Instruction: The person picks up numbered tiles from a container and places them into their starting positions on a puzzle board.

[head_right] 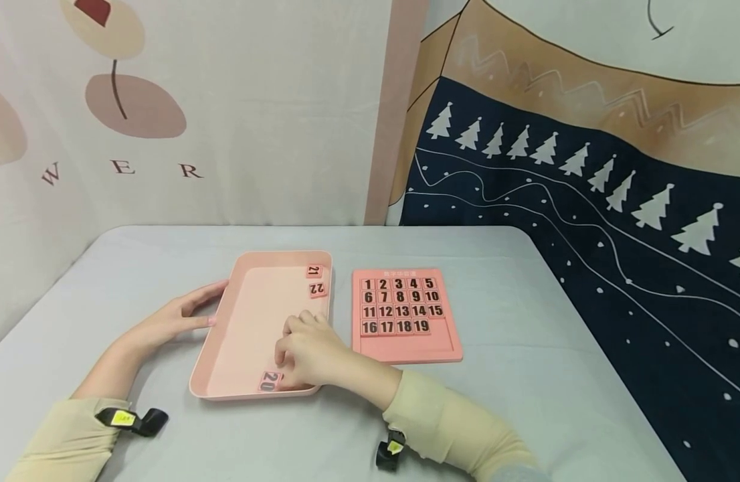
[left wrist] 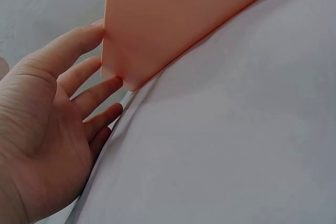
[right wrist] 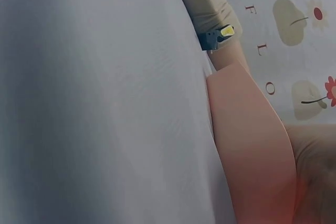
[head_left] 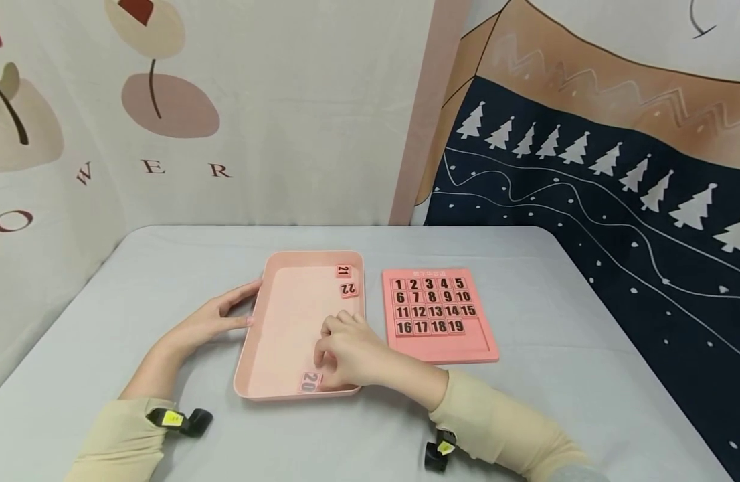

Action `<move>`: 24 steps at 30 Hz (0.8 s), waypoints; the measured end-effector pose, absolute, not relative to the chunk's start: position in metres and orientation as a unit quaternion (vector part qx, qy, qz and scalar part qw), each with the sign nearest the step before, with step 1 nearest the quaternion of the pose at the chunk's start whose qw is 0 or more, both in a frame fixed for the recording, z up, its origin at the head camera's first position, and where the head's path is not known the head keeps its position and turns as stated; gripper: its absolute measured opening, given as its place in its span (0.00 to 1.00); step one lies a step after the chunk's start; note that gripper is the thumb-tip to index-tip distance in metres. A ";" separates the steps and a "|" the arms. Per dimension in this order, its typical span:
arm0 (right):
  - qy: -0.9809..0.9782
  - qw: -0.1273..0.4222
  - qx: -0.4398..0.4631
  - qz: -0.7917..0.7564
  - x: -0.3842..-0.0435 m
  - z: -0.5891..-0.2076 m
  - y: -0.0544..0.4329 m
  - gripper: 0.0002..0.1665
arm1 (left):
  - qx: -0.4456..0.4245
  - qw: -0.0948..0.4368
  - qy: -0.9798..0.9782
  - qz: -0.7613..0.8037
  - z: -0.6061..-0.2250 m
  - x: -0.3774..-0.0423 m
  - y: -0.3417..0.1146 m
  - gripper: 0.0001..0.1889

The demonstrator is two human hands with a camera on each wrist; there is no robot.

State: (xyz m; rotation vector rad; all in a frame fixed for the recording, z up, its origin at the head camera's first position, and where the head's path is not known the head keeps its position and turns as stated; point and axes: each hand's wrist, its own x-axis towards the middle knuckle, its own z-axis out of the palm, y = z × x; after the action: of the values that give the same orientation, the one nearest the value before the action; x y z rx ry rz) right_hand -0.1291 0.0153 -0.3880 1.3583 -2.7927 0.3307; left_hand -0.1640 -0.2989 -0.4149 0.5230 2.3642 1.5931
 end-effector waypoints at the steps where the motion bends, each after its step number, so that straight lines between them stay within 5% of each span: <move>1: -0.895 0.009 0.435 0.100 -0.129 -0.388 0.014 0.19 | 0.179 0.121 0.810 0.545 -0.415 -0.164 -0.299 0.37; 24: -0.889 0.018 0.451 0.074 -0.129 -0.388 0.011 0.20 | 0.185 0.115 0.814 0.539 -0.414 -0.164 -0.299 0.37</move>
State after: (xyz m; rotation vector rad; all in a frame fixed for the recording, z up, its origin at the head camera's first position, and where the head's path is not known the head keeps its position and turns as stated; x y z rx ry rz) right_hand -0.1295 0.0105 -0.3877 1.4013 -2.7613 0.2284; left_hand -0.1638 -0.2990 -0.4139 0.5411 2.3845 1.5811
